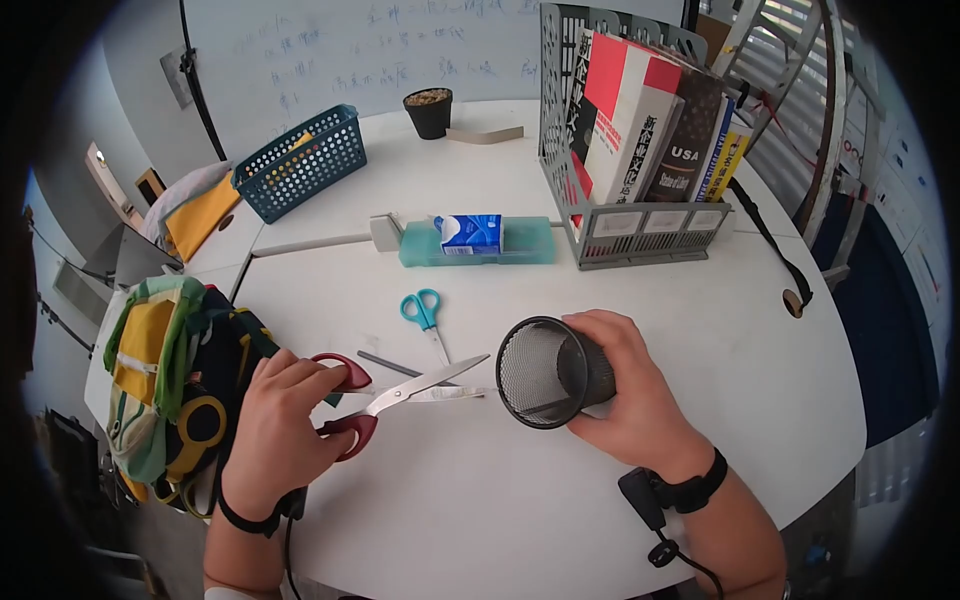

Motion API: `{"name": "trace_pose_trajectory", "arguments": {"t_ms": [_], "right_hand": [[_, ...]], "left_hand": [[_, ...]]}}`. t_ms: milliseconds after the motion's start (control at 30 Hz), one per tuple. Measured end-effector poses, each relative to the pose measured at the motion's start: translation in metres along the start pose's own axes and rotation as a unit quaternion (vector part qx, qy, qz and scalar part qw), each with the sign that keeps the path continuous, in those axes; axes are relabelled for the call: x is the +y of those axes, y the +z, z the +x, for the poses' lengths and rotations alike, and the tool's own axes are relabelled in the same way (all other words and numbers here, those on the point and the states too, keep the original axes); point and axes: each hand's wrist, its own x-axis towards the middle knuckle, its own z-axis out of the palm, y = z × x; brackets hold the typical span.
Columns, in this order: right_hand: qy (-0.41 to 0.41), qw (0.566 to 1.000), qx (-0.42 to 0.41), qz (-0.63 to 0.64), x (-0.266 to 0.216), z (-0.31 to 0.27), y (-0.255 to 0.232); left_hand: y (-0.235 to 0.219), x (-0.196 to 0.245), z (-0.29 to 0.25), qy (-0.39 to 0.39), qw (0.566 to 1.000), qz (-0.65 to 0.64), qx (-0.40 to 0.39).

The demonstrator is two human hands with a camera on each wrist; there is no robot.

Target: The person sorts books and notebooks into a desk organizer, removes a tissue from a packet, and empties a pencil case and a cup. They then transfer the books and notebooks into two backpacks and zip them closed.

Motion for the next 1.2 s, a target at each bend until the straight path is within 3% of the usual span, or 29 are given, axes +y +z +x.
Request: {"name": "trace_pose_trajectory", "arguments": {"t_ms": [333,500,833,1000,1033,1100,1200], "right_hand": [[-0.017,0.998,-0.048,-0.03,-0.017,-0.001,0.001],[-0.029,0.995,-0.081,-0.042,-0.022,-0.003,0.003],[-0.029,0.996,-0.058,-0.063,-0.02,-0.001,0.004],[-0.053,0.991,-0.086,-0.09,-0.031,-0.001,0.002],[-0.054,0.991,-0.085,-0.091,-0.033,-0.001,0.002],[-0.065,0.988,-0.112,-0.087,-0.038,0.0,0.004],[-0.072,0.987,-0.121,-0.078,-0.043,0.001,0.006]], "left_hand": [[-0.007,0.009,-0.004,0.01,0.999,-0.034,-0.016],[-0.007,0.013,-0.002,0.048,0.996,-0.067,0.026],[-0.008,0.016,-0.003,0.035,0.998,-0.033,0.036],[-0.01,0.018,-0.01,0.038,0.994,-0.051,-0.09],[-0.007,0.021,-0.01,0.039,0.994,-0.051,-0.089],[0.004,0.03,-0.01,0.082,0.996,-0.035,-0.009],[0.007,0.041,-0.011,0.092,0.995,-0.001,-0.032]]}}
